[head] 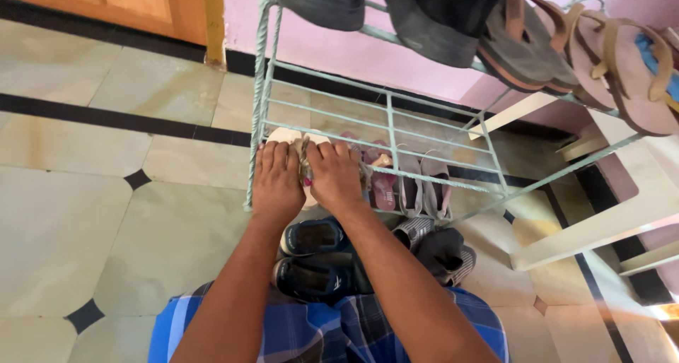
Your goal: The person sits on the floor and wipes various shoes and sandals with a cloth. They pick up each item from a metal shoe rack or the floor, wipe it down, and place it back on the rack or floor.
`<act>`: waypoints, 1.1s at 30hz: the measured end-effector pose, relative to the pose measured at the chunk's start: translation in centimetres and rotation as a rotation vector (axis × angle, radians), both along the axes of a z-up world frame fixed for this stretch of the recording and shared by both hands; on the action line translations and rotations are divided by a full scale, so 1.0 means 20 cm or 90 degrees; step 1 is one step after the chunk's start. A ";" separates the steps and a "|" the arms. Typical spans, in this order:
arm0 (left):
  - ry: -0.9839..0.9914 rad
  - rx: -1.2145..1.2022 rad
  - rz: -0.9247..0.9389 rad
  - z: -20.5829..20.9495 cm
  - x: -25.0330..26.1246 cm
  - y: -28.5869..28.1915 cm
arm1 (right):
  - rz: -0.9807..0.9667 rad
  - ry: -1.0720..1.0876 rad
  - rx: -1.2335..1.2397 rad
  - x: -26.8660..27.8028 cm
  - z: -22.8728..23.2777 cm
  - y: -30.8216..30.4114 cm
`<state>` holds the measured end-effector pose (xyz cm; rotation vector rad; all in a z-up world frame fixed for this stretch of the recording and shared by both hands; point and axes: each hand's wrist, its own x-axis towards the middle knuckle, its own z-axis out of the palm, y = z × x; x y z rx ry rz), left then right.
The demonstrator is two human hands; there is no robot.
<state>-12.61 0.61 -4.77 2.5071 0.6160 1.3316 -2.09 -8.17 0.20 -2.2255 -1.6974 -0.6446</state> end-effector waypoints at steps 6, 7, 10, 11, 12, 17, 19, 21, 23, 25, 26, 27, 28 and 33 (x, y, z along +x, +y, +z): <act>0.020 -0.014 -0.007 0.04 -0.04 -0.02 | 0.105 -0.024 0.073 0.20 -0.01 -0.26; 0.014 -0.009 -0.006 0.04 -0.03 -0.01 | 0.073 -0.013 0.060 0.26 -0.01 -0.32; 0.003 0.001 -0.001 0.04 -0.03 -0.01 | -0.012 -0.063 0.090 0.33 -0.03 -0.51; 0.003 0.001 0.001 0.04 -0.03 -0.01 | -0.032 -0.078 0.077 0.33 -0.04 -0.55; -0.006 -0.007 0.000 0.04 -0.04 0.00 | -0.052 -0.093 0.064 0.33 -0.05 -0.57; -0.011 -0.050 -0.009 0.04 -0.04 -0.01 | -0.062 -0.053 0.052 0.30 -0.08 -0.48; -0.006 -0.038 -0.002 0.04 -0.03 0.00 | -0.047 -0.054 0.060 0.26 -0.10 -0.39; -0.016 -0.044 -0.008 0.02 -0.03 0.02 | -0.024 -0.055 0.072 0.21 -0.11 -0.28; -0.044 -0.069 -0.030 0.01 -0.02 0.03 | 0.004 -0.084 0.059 0.14 -0.12 -0.18; -0.088 -0.102 -0.044 0.00 -0.01 0.04 | 0.014 -0.101 0.026 0.08 -0.13 -0.05; -0.109 -0.118 -0.051 -0.01 0.00 0.04 | 0.011 -0.103 -0.001 0.05 -0.13 0.02; -0.121 -0.122 -0.058 -0.01 0.01 0.06 | 0.024 -0.099 0.012 0.01 -0.13 0.09; -0.133 -0.127 -0.066 -0.02 0.01 0.07 | 0.036 -0.095 0.025 -0.04 -0.12 0.14; -0.129 -0.189 -0.097 0.00 0.01 0.06 | 0.055 -0.064 0.044 -0.07 -0.02 0.12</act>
